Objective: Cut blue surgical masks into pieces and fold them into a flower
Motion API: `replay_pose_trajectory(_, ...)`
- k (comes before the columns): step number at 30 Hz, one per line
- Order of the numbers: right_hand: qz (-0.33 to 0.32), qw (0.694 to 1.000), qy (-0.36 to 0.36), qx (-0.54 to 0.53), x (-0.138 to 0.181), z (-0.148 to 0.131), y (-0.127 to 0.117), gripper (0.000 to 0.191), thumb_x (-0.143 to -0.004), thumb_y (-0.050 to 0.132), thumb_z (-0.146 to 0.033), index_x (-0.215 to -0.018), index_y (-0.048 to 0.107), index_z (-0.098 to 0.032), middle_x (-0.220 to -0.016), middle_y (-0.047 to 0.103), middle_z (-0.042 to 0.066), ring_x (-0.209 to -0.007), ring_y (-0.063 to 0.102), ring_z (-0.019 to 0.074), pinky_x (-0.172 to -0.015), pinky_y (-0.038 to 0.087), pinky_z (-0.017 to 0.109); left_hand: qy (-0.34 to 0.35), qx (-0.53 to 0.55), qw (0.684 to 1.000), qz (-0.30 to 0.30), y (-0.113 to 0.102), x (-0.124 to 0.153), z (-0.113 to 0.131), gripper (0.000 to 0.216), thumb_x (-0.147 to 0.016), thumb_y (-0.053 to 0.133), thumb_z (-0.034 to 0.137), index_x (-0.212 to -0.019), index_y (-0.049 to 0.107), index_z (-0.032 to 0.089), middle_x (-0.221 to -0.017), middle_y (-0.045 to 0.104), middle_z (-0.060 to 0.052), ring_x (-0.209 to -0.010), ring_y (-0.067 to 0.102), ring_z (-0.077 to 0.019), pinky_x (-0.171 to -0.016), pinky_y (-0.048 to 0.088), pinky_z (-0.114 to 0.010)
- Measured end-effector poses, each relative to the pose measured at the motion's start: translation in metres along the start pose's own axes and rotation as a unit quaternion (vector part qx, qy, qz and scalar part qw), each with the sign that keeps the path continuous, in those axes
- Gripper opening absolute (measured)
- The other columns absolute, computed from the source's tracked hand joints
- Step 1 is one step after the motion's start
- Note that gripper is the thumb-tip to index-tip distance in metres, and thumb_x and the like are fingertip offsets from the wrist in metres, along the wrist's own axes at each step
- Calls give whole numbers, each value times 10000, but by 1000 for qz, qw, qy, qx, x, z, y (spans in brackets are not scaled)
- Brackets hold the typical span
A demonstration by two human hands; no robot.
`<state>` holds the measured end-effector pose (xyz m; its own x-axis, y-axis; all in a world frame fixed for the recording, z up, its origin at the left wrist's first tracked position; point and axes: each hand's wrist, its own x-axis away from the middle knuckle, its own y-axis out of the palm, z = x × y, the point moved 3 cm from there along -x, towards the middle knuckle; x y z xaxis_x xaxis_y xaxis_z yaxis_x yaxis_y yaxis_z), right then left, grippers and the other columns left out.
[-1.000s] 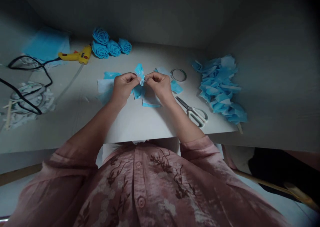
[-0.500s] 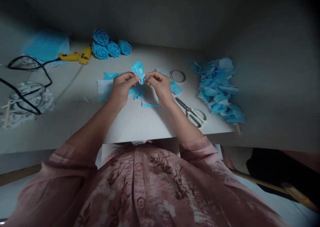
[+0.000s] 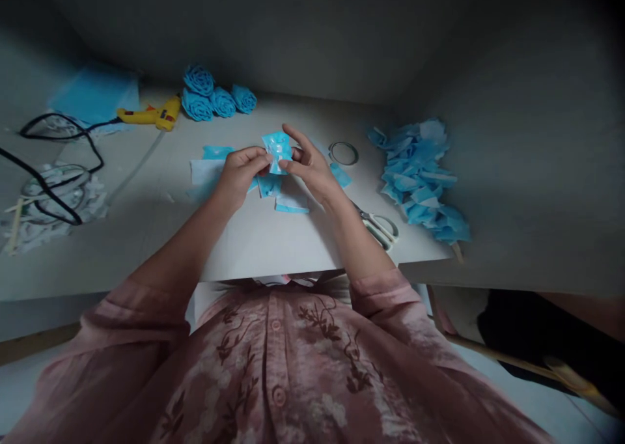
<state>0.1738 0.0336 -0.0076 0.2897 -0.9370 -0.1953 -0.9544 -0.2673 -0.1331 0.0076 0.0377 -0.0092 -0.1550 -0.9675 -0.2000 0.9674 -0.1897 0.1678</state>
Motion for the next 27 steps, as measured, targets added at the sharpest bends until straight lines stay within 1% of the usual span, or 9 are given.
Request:
replay_pose_trajectory(3,4,1000,-13,23,-1,2,0,848,-854,756,-618,-1569,426,-303,-1099,743,42,-1000,696,237,-956,602,441,5,-28,1000,6,1,0,1,258,-844,707,227,-615,601,177,-611,532,14,-616,476,-102,-619,393,-230)
replay_pose_trajectory(5,13,999,-24,40,-3,4,-1,844,-866,742,-621,-1574,417,-296,-1074,741,45,-993,693,236,-951,601,437,-1,-19,1000,5,2,0,1,288,-900,675,283,-642,594,182,-631,541,10,-623,497,-107,-623,406,-234)
replay_pose_trajectory(7,24,998,-36,50,-5,7,-1,854,-867,731,-637,-1576,408,-288,-1060,734,48,-985,690,235,-946,598,435,-12,-10,1000,1,3,0,2,282,-917,662,317,-677,594,185,-652,547,12,-627,510,-106,-622,417,-232)
replay_pose_trajectory(11,42,996,-50,62,-8,10,-1,876,-864,705,-683,-1577,395,-280,-1038,717,48,-947,679,230,-923,593,438,-51,-18,998,-17,6,0,1,134,-800,727,209,-747,607,183,-688,583,23,-639,543,-101,-612,422,-217)
replay_pose_trajectory(13,46,995,-42,73,-8,11,-1,879,-868,675,-716,-1577,394,-279,-1023,707,48,-930,670,229,-904,588,438,-58,-29,998,-14,6,0,1,127,-762,719,164,-733,596,180,-679,576,27,-637,546,-100,-612,421,-218)
replay_pose_trajectory(18,39,996,-27,80,-7,10,1,872,-866,628,-762,-1567,413,-291,-1005,688,44,-897,645,222,-841,577,429,-56,-55,997,-13,5,-1,2,148,-737,682,144,-659,562,179,-639,508,41,-614,479,-92,-613,393,-230)
replay_pose_trajectory(23,36,998,-13,50,-7,11,2,783,-878,679,-639,-1542,437,-303,-1042,688,41,-823,624,193,-795,585,395,-62,-58,996,-24,4,1,-2,132,-707,709,187,-666,584,179,-657,521,33,-636,480,-100,-627,388,-237)
replay_pose_trajectory(25,34,998,-12,45,-7,12,2,749,-886,685,-591,-1533,448,-298,-1077,688,42,-846,632,193,-806,593,392,-73,-38,996,-23,3,1,-5,115,-709,709,220,-687,603,181,-662,545,22,-637,499,-109,-630,403,-239)
replay_pose_trajectory(27,33,998,-20,41,-6,13,1,747,-888,679,-586,-1532,447,-288,-1119,687,46,-902,647,206,-836,598,404,-81,-7,997,-15,1,0,-7,96,-731,693,247,-717,622,184,-680,574,8,-648,528,-120,-642,427,-242)
